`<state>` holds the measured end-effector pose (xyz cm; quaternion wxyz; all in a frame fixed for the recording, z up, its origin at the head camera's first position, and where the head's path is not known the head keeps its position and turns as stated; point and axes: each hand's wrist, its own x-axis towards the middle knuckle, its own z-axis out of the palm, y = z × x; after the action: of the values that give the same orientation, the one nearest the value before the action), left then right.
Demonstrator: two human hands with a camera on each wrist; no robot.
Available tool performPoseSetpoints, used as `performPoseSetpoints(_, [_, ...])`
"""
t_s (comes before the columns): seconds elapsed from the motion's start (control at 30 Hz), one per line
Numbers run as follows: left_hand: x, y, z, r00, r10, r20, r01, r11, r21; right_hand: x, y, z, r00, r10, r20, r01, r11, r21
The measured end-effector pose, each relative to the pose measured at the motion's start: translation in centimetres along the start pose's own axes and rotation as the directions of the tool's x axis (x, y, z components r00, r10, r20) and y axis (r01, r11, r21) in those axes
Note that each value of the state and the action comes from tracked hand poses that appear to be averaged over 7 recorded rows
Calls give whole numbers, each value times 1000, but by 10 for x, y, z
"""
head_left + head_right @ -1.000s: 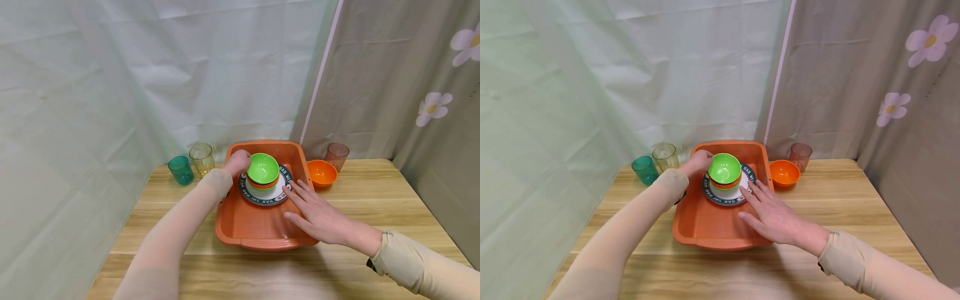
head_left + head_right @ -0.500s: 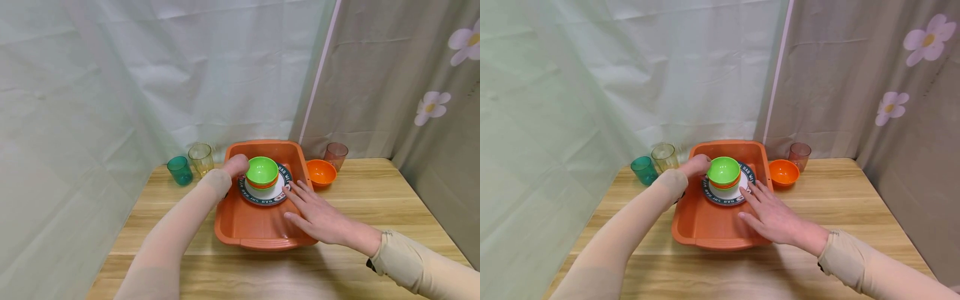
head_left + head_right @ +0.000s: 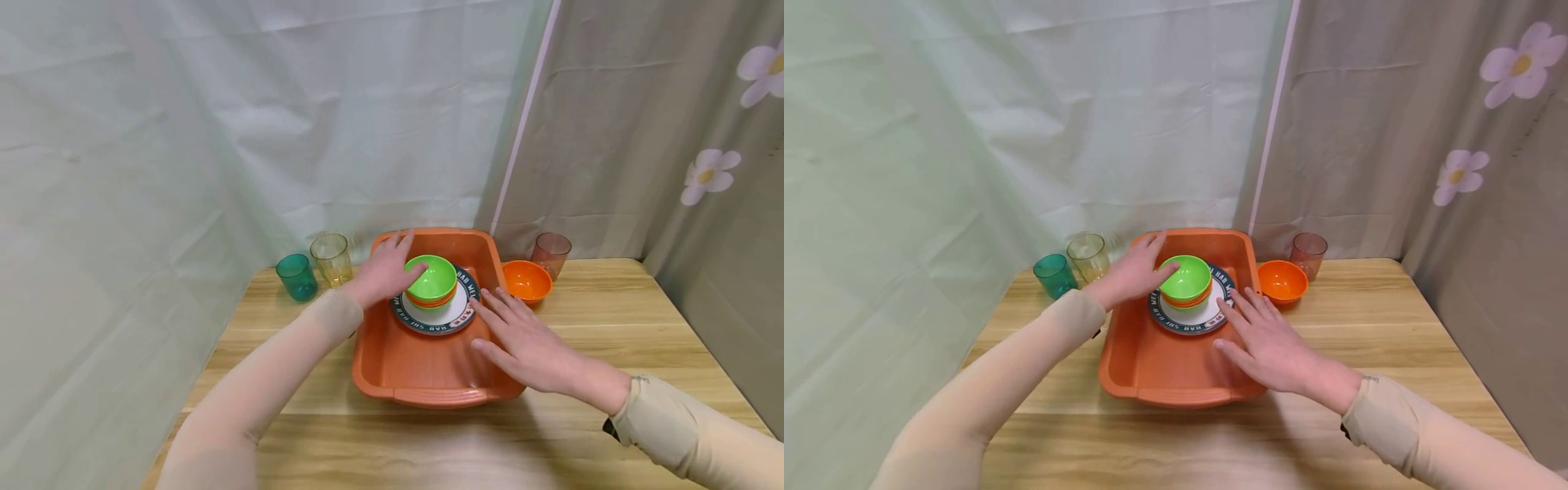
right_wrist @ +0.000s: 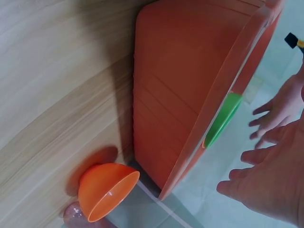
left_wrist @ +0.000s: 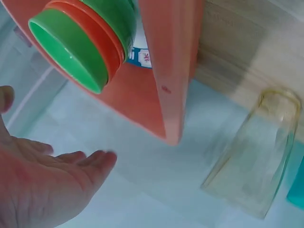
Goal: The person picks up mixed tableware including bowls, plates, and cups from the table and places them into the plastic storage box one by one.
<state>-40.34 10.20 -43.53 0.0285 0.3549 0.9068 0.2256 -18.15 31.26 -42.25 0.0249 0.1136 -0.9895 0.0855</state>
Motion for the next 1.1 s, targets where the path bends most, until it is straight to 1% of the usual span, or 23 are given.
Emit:
performPoseSetpoints(0.1, [-11,-1,-2,997,71,-29,-68,993,94,0,2,-1,1000,-1,-9,1,999,-34])
performPoseSetpoints(0.2, [-23,-5,-5,990,137,-43,-127,974,190,0,5,-2,1000,9,-21,-10,998,-57])
performPoseSetpoints(0.3, [-37,-9,-7,985,173,-30,-162,962,222,-1,8,-3,999,16,-31,-19,997,-78])
performPoseSetpoints(0.37, [-47,-12,-7,984,179,-13,-171,960,221,-1,10,-5,999,22,-34,-25,996,-86])
performPoseSetpoints(0.43, [-59,-14,-7,985,174,5,-171,964,205,-1,13,-7,999,26,-38,-30,995,-92])
performPoseSetpoints(0.53, [-76,-18,-7,985,174,14,-174,966,190,-2,17,-10,998,37,-45,-41,995,-94])
performPoseSetpoints(0.67, [-98,-22,-8,983,184,-14,-178,965,194,-1,23,-15,996,43,-72,-51,992,-111])
performPoseSetpoints(0.77, [-112,-25,-7,979,200,-43,-187,958,217,-2,27,-18,995,45,-89,-55,991,-121])
performPoseSetpoints(0.93, [-130,-28,-1,972,224,-75,-199,948,250,-7,33,-17,994,56,-93,-68,989,-132])
performPoseSetpoints(1.1, [-144,-32,8,974,206,-91,-177,952,250,-13,35,-11,995,74,-72,-83,989,-125])
